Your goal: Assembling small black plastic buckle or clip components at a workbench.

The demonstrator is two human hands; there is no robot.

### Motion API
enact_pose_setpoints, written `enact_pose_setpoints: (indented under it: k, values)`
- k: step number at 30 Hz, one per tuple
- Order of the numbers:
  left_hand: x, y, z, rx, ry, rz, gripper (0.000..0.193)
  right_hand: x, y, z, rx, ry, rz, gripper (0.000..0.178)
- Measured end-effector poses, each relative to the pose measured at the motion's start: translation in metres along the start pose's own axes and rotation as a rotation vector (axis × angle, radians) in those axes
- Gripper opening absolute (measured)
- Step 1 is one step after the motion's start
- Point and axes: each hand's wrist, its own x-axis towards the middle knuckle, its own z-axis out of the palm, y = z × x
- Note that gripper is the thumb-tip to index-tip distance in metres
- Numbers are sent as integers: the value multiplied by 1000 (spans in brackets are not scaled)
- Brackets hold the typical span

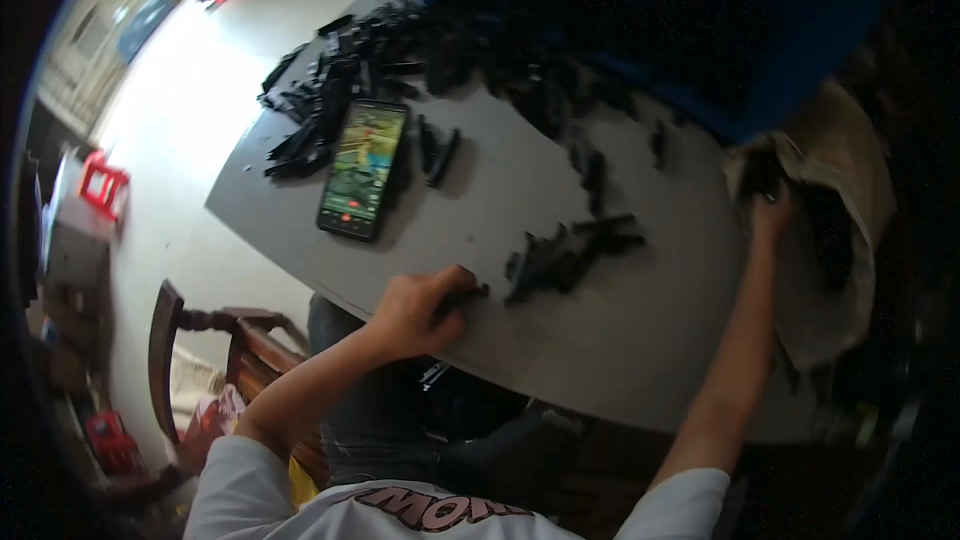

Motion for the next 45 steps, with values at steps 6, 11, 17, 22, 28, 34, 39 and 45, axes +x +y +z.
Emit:
enact_pose_setpoints:
  k: [6,11,17,22,28,34,39,45]
  values:
    - [-3,-1,-3,-3,-50,-46,33,58,14,50,229,-207,241,71]
    - [-2,2,-2,33,-72,-63,34,84,29,58,320,-363,256,71]
    - [0,5,-1,42,-71,-51,34,98,20,42,89,-448,240,64]
    - [-1,4,0,64,-40,-41,34,70,1,31,87,-468,208,59]
    - [-1,4,1,84,-40,-37,33,34,-1,14,174,-473,96,44]
    - [-5,6,0,87,-14,-7,32,-20,-25,-5,308,-426,50,35]
    - [-8,2,3,73,6,13,31,-69,-49,-13,389,-379,82,34]
    - [-13,1,4,75,37,56,30,-121,-81,-20,401,-427,20,29]
